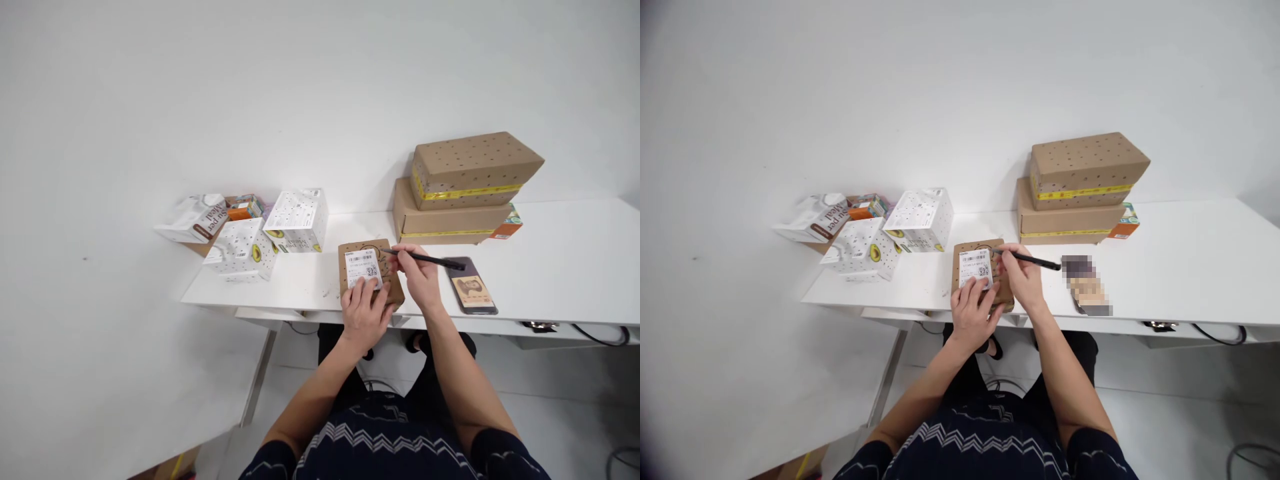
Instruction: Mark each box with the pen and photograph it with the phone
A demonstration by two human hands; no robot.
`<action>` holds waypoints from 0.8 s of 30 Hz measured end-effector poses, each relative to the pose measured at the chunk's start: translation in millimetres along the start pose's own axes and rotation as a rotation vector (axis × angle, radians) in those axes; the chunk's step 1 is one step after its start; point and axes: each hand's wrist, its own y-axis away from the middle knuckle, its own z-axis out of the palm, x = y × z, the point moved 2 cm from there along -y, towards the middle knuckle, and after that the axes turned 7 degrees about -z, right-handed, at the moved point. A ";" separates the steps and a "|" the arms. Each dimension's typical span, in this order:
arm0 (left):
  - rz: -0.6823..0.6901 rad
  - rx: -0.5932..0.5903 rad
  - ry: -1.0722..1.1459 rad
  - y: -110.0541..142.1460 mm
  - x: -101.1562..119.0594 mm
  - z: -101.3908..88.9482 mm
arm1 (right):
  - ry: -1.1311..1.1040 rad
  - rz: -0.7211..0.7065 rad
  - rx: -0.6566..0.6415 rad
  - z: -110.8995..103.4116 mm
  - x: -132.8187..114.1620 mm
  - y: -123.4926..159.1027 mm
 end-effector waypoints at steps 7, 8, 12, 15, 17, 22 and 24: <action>-0.015 0.063 0.022 4.4 -1.2 7.6 | 0.201 0.024 -0.143 19.8 13.1 -0.9; -0.018 0.071 0.025 4.7 -1.1 8.2 | 0.228 0.007 -0.151 19.6 12.8 -0.1; -0.013 0.100 0.016 4.8 -0.5 9.1 | 0.353 -0.075 -0.210 20.0 7.2 2.5; -0.005 0.123 0.019 4.7 -0.8 9.7 | 0.398 -0.091 -0.245 21.5 4.8 2.9; -0.013 0.125 0.033 4.9 -1.5 10.6 | 0.423 -0.092 -0.260 22.1 5.1 2.7; -0.014 0.129 0.053 6.2 -2.5 12.8 | 0.476 -0.116 -0.305 22.9 6.6 2.6; -0.017 0.120 0.055 6.9 -2.8 13.9 | 0.480 -0.114 -0.305 22.6 5.7 2.3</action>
